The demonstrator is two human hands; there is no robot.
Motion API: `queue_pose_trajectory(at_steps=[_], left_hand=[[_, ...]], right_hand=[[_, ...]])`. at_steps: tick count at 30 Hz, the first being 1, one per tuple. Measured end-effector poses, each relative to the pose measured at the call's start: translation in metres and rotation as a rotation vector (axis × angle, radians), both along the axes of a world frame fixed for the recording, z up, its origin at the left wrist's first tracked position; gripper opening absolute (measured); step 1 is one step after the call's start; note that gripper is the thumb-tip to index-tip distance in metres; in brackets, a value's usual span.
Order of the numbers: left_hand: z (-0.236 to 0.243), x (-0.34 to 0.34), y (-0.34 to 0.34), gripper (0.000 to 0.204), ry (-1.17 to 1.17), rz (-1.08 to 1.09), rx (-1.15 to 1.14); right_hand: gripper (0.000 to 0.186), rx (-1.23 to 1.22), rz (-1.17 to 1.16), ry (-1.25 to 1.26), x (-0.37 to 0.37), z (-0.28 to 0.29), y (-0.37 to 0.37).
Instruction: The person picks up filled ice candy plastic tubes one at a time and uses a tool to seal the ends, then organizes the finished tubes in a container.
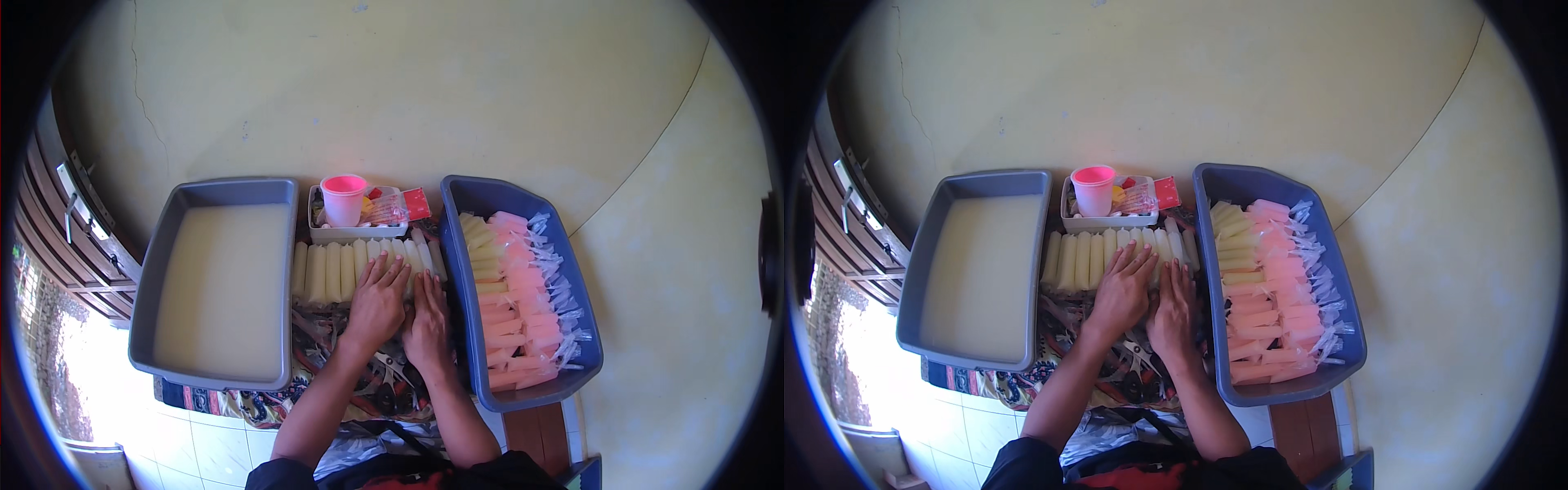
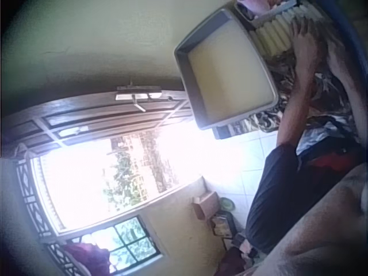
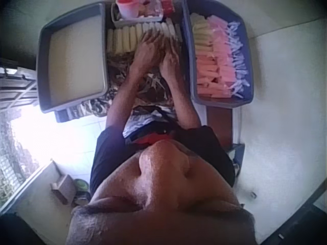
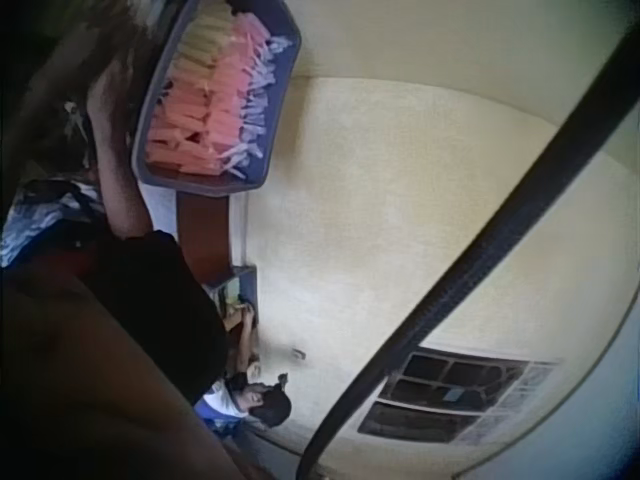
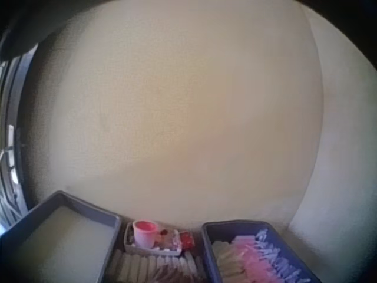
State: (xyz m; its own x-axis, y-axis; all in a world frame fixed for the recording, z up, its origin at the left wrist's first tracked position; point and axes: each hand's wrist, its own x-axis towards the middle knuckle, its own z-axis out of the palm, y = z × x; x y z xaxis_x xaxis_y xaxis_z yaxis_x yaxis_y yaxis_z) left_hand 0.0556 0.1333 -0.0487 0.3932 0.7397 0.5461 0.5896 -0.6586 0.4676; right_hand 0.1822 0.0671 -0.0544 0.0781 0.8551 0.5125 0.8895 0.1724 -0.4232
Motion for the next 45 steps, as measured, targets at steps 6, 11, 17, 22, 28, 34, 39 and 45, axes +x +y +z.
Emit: queue_pose_trajectory(at_steps=[6, 11, 17, 22, 28, 34, 39, 45], left_hand=[[0.009, -0.013, -0.036, 0.048, -0.061, -0.015, -0.047], [0.03, -0.024, -0.086, 0.047, -0.256, -0.014, -0.088], [0.049, -0.024, -0.123, 0.037, -0.412, -0.025, -0.047], [0.076, -0.017, -0.147, 0.035, -0.464, -0.065, -0.083], [0.086, 0.002, -0.153, 0.035, -0.483, -0.128, -0.071], [0.1, 0.031, -0.141, 0.035, -0.476, -0.21, -0.083], [0.103, 0.069, -0.105, 0.037, -0.406, -0.243, -0.012], [0.107, 0.114, -0.033, 0.032, -0.252, -0.163, 0.081]], right_hand=[[0.071, -0.058, 0.072, 0.063, -0.011, 0.016, -0.046], [0.074, -0.03, 0.171, 0.229, -0.023, 0.046, -0.089], [0.068, 0.178, 0.181, 0.25, -0.018, 0.067, -0.122], [0.069, 0.237, 0.199, 0.319, -0.01, 0.086, -0.142], [0.065, 0.27, 0.153, 0.327, 0.009, 0.098, -0.155], [0.064, 0.217, 0.212, 0.565, 0.051, 0.113, -0.153], [0.068, 0.16, 0.257, 0.607, 0.112, 0.149, -0.124], [0.065, 0.083, 0.207, 0.432, 0.187, 0.164, -0.056]])
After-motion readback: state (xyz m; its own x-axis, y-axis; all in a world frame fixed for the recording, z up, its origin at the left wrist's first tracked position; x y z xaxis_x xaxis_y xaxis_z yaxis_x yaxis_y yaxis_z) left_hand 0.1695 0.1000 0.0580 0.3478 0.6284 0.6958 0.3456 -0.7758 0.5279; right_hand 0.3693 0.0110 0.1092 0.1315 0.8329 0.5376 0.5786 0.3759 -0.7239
